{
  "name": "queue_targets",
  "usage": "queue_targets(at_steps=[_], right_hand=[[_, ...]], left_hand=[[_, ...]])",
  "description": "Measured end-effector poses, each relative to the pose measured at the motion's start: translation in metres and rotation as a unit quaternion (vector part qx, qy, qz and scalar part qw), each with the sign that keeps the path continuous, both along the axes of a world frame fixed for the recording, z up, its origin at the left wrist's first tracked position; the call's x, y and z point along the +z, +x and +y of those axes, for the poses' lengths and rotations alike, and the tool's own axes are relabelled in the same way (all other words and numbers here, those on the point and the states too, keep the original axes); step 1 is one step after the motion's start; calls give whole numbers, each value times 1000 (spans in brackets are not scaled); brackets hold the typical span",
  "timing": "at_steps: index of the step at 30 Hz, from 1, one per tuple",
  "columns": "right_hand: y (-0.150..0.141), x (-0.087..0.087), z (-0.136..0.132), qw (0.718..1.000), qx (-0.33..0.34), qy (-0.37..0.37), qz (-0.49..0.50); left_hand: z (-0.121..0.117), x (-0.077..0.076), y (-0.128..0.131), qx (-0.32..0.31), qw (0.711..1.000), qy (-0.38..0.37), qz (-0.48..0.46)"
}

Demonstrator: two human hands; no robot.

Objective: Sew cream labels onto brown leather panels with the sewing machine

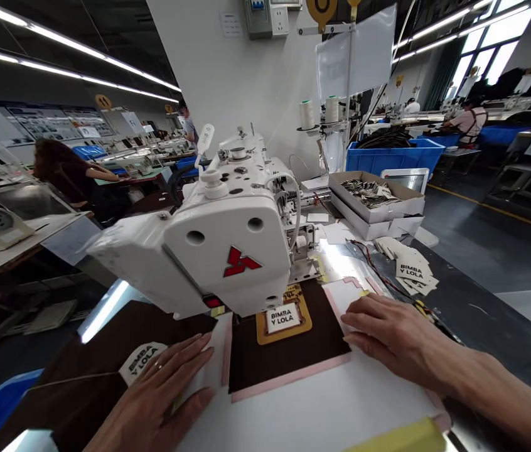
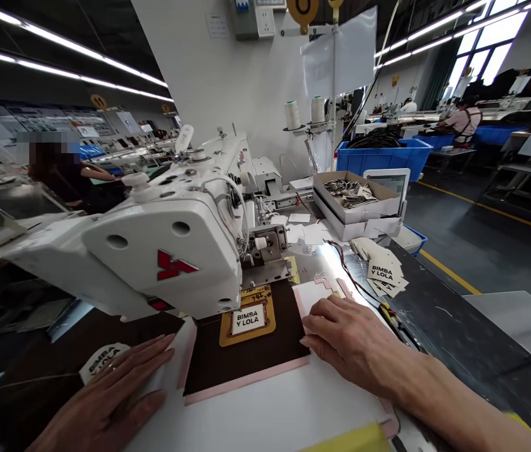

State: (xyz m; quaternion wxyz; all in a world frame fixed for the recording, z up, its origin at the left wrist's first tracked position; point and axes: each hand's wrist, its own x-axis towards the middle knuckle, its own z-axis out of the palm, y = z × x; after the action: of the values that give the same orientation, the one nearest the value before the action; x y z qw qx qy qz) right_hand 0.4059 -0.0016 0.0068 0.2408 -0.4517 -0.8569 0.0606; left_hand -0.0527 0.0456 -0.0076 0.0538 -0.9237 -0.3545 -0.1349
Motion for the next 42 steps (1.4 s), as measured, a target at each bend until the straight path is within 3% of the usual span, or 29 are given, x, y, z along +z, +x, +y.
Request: queue_targets(at_steps=[5, 9, 15, 20, 33, 39, 42], right_hand=[[5, 4, 0, 999, 35, 22, 23], [9, 6, -4, 999, 36, 19, 22], [-2, 2, -18, 998, 31, -45, -11], [-12, -7, -14, 997, 43, -55, -41], [-24, -8, 4, 996, 36, -78, -27], [-31, -13, 8, 997, 30, -60, -23], [-31, -14, 6, 999, 31, -14, -16]], left_hand=[[-20, -8, 9, 41, 999, -31, -17], [-28, -11, 19, 26, 999, -29, -12], [-18, -1, 40, -7, 1000, -1, 4], [-8, 7, 51, -28, 999, 18, 28], [5, 14, 74, -17, 983, -178, -43], [1, 18, 75, -47, 975, -185, -113], [-3, 16, 72, -56, 974, -175, -134]])
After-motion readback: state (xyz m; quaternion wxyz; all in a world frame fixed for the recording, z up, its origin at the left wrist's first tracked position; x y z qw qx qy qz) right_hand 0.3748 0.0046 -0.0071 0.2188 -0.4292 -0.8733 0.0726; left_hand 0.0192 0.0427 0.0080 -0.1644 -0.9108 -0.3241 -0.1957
